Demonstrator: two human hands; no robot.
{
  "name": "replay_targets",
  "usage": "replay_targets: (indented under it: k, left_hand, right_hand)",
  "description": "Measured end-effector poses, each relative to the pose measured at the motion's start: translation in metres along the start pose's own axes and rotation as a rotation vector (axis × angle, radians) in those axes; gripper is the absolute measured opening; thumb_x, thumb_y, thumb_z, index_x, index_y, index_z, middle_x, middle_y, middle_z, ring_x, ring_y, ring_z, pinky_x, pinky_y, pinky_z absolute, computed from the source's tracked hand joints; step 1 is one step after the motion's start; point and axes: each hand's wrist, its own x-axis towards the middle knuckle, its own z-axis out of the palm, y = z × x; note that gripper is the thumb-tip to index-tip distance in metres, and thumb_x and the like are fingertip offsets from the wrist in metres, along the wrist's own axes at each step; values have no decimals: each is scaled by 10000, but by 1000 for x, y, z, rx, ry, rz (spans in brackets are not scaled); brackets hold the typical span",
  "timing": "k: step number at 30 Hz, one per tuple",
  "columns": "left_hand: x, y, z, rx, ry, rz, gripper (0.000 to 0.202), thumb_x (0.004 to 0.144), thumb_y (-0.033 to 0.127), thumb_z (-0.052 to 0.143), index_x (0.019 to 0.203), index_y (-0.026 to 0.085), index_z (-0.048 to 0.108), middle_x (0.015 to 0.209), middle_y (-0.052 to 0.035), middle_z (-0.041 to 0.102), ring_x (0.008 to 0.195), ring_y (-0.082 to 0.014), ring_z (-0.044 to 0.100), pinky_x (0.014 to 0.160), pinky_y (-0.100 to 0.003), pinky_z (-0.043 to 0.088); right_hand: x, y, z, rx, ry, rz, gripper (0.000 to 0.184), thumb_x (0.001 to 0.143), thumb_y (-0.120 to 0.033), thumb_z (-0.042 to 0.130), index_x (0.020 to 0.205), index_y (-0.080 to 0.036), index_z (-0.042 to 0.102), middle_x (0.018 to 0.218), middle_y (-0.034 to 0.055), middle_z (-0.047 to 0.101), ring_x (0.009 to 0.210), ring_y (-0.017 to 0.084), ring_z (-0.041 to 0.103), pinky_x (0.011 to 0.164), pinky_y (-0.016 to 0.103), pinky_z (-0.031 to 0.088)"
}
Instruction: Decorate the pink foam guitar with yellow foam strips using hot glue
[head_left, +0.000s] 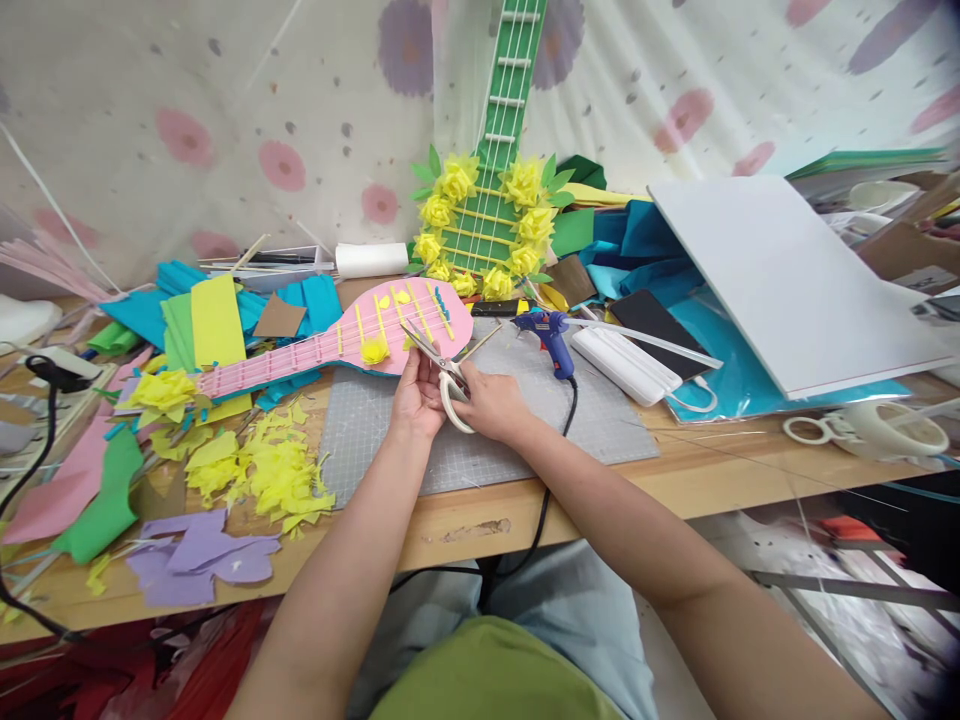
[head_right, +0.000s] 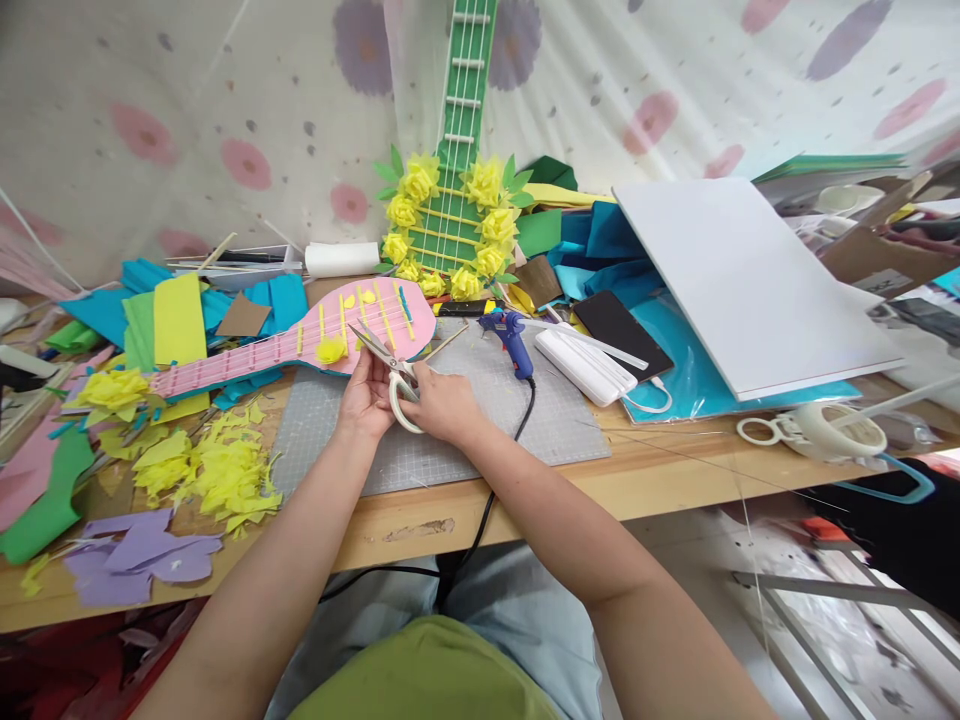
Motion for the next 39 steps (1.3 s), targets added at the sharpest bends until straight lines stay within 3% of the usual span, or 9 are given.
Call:
replay_targets:
  k: [9,18,24,30,39]
  left_hand:
    - [0,-1,0,39,12,3,198,888,269,506,875,165,674,679,1,708,566,-88,644,543,-164,508]
    - [5,0,-4,24,6,81,129,861,180,536,850,163,663,782,-7,725,753,-100,687,752,-201,536]
    - [6,7,-5,199,-10,294,44,783,139,608,813,155,636,868,-38,722,865,-124,684,850,-241,509]
    - [5,5,-3,320,-56,454,104,674,144,700,724,162,611,744,-7,703,721,-119,683,818,-268,511]
    - [4,6,-3,345,-105,435,79,692,123,670,682,159,601,705,5,695,653,-91,656,779,-250,515]
  right_hand:
    - [1,1,1,-22,-8,17,621,851,-671,294,1109,-146,501,919,113,696,805,239,641,642,289,354]
    - [3,8,1,72,23,61,471,874,-582,348,1066,-183,509,931,71,688,789,207,628,624,271,336]
    - [1,19,-13,115,-33,-6,491,840,-626,385,1015,-184,509,841,39,655,741,183,596,614,261,329]
    - [0,20,-15,116,-69,-62,488,831,-640,393,990,-197,519,858,32,657,733,180,593,605,259,322]
    - [0,20,-13,104,-57,-53,533,836,-665,360,1013,-190,523,859,41,670,743,186,609,607,259,316]
